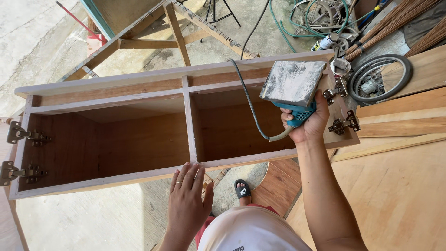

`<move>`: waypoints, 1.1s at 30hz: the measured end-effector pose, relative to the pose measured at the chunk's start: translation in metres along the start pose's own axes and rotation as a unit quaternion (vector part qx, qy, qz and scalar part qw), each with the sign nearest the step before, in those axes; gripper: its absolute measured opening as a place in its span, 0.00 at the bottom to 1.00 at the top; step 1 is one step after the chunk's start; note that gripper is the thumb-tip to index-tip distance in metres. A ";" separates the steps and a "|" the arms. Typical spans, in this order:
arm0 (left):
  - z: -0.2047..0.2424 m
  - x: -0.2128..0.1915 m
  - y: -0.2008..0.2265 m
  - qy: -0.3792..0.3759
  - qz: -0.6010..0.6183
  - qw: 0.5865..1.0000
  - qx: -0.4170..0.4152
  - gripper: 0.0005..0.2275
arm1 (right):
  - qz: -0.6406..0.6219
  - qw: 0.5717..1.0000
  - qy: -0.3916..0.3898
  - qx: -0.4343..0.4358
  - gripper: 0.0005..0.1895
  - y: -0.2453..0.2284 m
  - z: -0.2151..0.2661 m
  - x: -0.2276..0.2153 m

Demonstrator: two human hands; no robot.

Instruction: The person sands the interior and edges of a wooden cabinet using a power sander.

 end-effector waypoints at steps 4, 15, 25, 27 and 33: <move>-0.023 -0.004 0.017 0.027 0.102 0.994 -0.015 0.11 | 0.045 0.997 -0.022 -0.064 0.17 0.007 0.020 0.010; -0.092 0.005 0.062 0.137 0.462 0.864 -0.143 0.13 | 0.423 0.850 -0.013 -0.313 0.39 0.036 0.080 0.063; -0.067 0.015 0.042 0.241 0.362 0.880 -0.188 0.12 | 0.553 0.589 -0.107 -0.579 0.31 0.063 0.095 0.100; -0.064 0.010 0.047 0.282 0.343 0.876 -0.186 0.14 | 0.561 0.572 -0.082 -0.594 0.30 0.077 0.095 0.102; -0.052 0.003 0.018 0.280 0.253 0.910 -0.169 0.15 | 0.550 0.626 -0.133 -0.537 0.32 0.085 0.077 0.099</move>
Point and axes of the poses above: each hand's wrist, its own z-axis away from the middle knuckle, its own x-axis out of the palm, y = z × x, the point moved 1 cm from there along -z, towards the middle knuckle, and after that the axes turned 14 degrees about z, right-handed, at the moved point
